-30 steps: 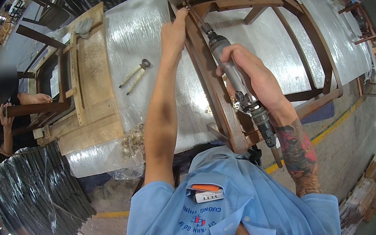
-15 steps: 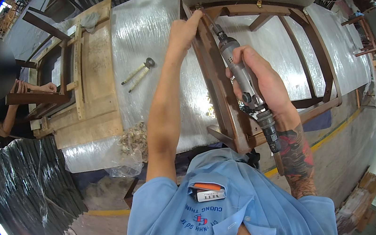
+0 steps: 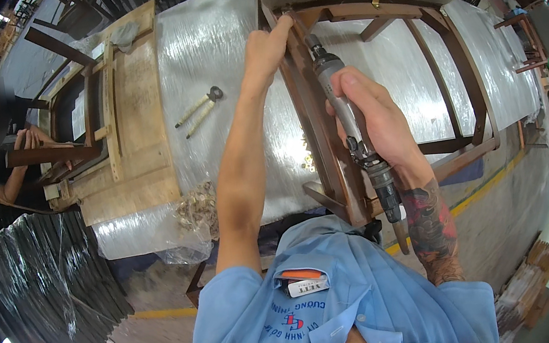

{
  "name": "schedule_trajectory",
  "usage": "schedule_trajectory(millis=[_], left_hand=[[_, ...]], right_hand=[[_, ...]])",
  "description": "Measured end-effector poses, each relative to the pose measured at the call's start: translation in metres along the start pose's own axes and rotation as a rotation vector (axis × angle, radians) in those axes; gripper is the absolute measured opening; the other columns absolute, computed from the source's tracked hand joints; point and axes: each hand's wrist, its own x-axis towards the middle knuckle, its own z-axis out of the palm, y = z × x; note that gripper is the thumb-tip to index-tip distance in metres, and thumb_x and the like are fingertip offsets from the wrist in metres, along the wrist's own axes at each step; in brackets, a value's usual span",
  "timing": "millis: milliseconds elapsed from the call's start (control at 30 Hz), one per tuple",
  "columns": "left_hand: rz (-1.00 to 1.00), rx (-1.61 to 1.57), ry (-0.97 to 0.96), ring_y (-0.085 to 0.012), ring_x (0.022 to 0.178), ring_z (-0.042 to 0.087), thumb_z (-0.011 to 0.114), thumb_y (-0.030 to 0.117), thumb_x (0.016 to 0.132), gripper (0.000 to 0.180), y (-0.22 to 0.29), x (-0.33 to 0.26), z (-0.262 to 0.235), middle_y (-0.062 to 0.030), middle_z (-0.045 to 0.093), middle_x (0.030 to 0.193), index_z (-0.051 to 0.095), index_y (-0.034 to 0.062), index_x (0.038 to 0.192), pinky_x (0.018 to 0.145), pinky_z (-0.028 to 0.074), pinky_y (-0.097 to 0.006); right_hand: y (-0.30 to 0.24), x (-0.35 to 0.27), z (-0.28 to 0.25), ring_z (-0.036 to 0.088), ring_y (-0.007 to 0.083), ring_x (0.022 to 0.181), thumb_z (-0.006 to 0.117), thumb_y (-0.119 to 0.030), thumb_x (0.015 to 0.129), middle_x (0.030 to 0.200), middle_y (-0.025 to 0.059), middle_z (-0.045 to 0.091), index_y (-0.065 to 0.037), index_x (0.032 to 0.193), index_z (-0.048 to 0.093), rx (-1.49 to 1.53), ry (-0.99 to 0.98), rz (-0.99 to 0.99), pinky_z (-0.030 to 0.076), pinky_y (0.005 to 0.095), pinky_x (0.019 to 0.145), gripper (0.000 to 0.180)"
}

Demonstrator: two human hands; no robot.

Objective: The person assembles a wooden chair by attaching the seat cushion to the frame using a pneumatic drill. They position the cushion, insert screws, and tighten them at multiple points. The person then moves the completed chair aside and repeats the process on another chair.

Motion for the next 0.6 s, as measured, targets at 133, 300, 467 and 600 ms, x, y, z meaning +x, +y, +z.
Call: schedule_trajectory(millis=[133, 300, 467, 600], left_hand=[[0.004, 0.021, 0.033, -0.0103, 0.044, 0.036, 0.062, 0.049, 0.083, 0.051, 0.0, 0.001, 0.002, 0.0003, 0.045, 0.054, 0.061, 0.0012, 0.063, 0.039, 0.022, -0.029], [-0.001, -0.045, 0.01, -0.0085, 0.043, 0.034, 0.064, 0.048, 0.082, 0.049, -0.001, 0.002, 0.002, 0.0009, 0.045, 0.054, 0.059, 0.0035, 0.062, 0.038, 0.019, -0.028], [-0.023, -0.062, -0.015, -0.008, 0.043, 0.032, 0.064, 0.047, 0.083, 0.047, 0.003, 0.001, 0.001, 0.0014, 0.045, 0.054, 0.058, 0.005, 0.061, 0.039, 0.018, -0.028], [0.004, -0.057, 0.024, -0.0077, 0.043, 0.033, 0.064, 0.046, 0.084, 0.047, -0.008, 0.009, 0.003, 0.0019, 0.046, 0.053, 0.059, 0.0049, 0.062, 0.039, 0.018, -0.028]], right_hand=[[-0.003, 0.004, 0.002, 0.051, 0.0059, 0.05, 0.04, -0.035, 0.104, 0.078, 0.0032, 0.056, -0.012, 0.094, 0.052, -0.005, 0.002, 0.005, 0.038, 0.0197, 0.043, 0.028], [-0.002, 0.008, 0.001, 0.051, 0.0048, 0.05, 0.039, -0.036, 0.105, 0.076, 0.0022, 0.056, -0.012, 0.094, 0.052, -0.015, -0.002, -0.01, 0.038, 0.0187, 0.042, 0.029], [-0.004, 0.009, 0.002, 0.052, 0.0049, 0.05, 0.04, -0.035, 0.104, 0.076, 0.0025, 0.057, -0.012, 0.094, 0.052, -0.012, 0.009, -0.004, 0.038, 0.0189, 0.042, 0.028], [-0.003, 0.01, 0.003, 0.051, 0.0055, 0.049, 0.041, -0.034, 0.104, 0.076, 0.0027, 0.057, -0.012, 0.094, 0.052, 0.018, 0.003, -0.004, 0.038, 0.0197, 0.041, 0.026]])
